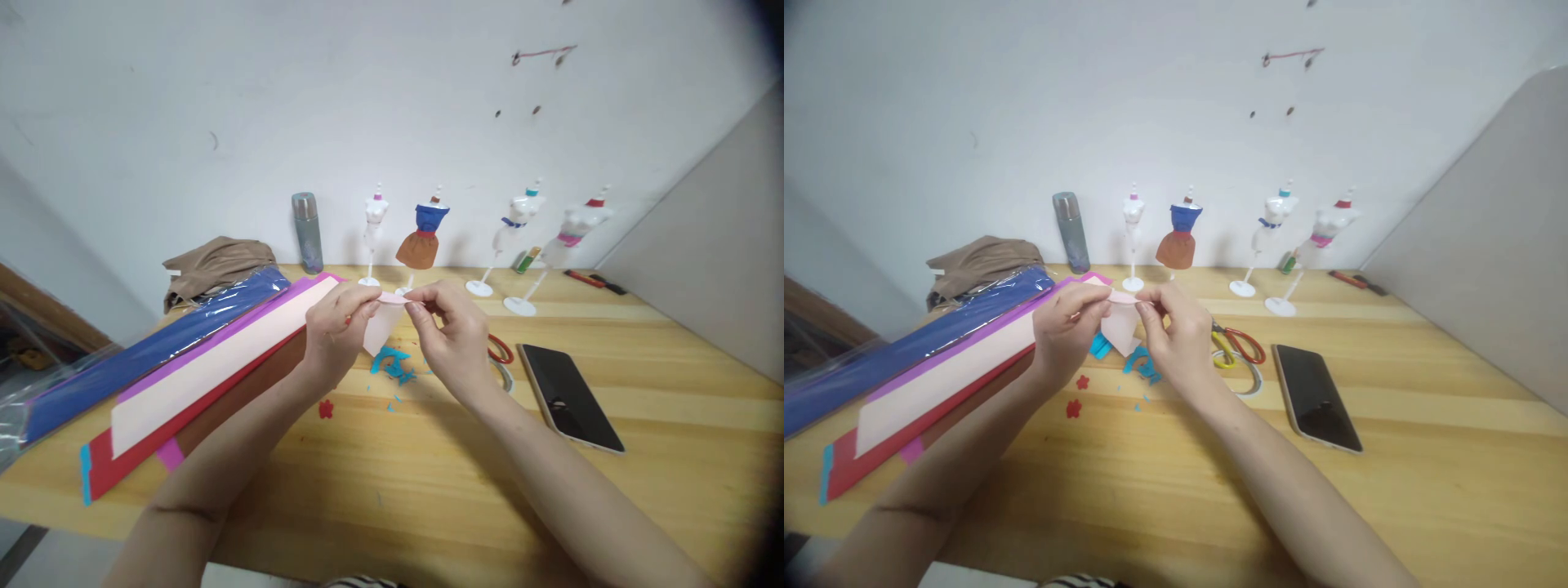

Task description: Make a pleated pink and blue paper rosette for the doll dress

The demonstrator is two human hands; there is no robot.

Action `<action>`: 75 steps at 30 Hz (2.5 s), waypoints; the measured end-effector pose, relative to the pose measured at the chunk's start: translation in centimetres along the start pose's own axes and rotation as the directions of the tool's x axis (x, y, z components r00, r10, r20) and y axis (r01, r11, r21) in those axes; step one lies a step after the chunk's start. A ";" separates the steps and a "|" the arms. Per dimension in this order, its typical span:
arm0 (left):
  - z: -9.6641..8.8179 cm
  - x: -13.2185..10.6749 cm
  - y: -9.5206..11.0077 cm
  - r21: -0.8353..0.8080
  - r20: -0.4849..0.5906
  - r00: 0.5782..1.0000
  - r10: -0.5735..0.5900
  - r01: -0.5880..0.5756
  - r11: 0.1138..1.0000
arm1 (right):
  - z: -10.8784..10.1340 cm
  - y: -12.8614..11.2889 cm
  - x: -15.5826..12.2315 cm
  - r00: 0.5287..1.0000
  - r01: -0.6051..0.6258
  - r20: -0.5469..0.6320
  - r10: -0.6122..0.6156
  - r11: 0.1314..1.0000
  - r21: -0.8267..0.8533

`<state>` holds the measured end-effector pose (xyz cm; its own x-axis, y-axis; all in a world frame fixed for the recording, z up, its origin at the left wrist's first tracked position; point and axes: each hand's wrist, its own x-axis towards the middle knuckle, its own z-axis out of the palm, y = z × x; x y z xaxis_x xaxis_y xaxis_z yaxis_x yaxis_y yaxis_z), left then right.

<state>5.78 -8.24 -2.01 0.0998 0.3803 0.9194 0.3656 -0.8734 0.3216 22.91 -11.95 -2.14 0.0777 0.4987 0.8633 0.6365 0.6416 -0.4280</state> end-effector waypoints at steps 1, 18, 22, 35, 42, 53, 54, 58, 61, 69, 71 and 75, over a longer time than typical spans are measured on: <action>0.0 0.0 0.0 0.001 -0.002 1.000 0.011 -0.011 1.000 | 0.0 0.0 0.0 1.000 0.006 -0.003 -0.006 1.000 -0.014; 0.2 -0.2 0.1 -0.116 0.102 0.968 -0.229 0.241 0.964 | 0.0 0.1 -0.1 0.998 0.051 -0.022 -0.053 0.995 -0.084; 0.0 0.0 0.1 -0.099 0.135 0.977 -0.168 0.182 0.978 | 0.1 0.1 0.0 0.998 0.053 -0.029 -0.055 0.997 -0.061; 0.5 0.1 0.7 -0.314 0.212 0.867 -0.451 0.498 0.809 | 0.2 -0.2 -0.2 0.985 -0.170 0.025 0.168 0.978 0.124; -0.1 0.7 0.6 -0.451 0.430 0.764 -0.482 0.644 0.618 | 0.1 -0.5 -0.1 0.997 -0.067 -0.030 0.072 0.987 0.146; -1.2 2.1 1.8 -0.457 0.544 0.646 -0.535 0.763 0.457 | -0.2 -0.5 -0.3 0.997 -0.079 0.032 0.076 0.991 0.106; -1.4 2.3 1.8 -0.451 0.561 0.621 -0.547 0.784 0.427 | -0.3 -0.6 -0.3 0.997 -0.070 0.043 0.066 0.993 0.096; -1.9 2.8 1.8 -0.412 0.596 0.543 -0.592 0.839 0.355 | -0.4 -0.6 -0.3 0.997 -0.017 0.075 0.011 0.997 0.076; -2.0 2.8 1.8 -0.427 0.574 0.544 -0.612 0.836 0.343 | -0.4 -0.6 -0.2 0.997 0.027 0.072 -0.032 0.997 0.071; -1.9 2.4 1.5 -0.528 0.466 0.599 -0.652 0.779 0.338 | -0.4 -0.7 -0.3 0.998 0.021 0.054 -0.024 0.998 0.051; -1.9 2.4 1.4 -0.534 0.432 0.607 -0.667 0.768 0.354 | -0.4 -0.7 -0.3 0.998 -0.003 0.058 0.000 0.999 0.054; -1.8 2.6 1.5 -0.521 0.384 0.615 -0.689 0.760 0.389 | -0.4 -0.7 -0.2 0.998 -0.032 0.060 0.028 0.997 0.071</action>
<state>4.89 -9.08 1.31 0.1646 0.9522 0.2574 -0.2641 -0.2089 0.9416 22.74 -12.75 -1.95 0.0492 0.5509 0.8331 0.5776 0.6649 -0.4737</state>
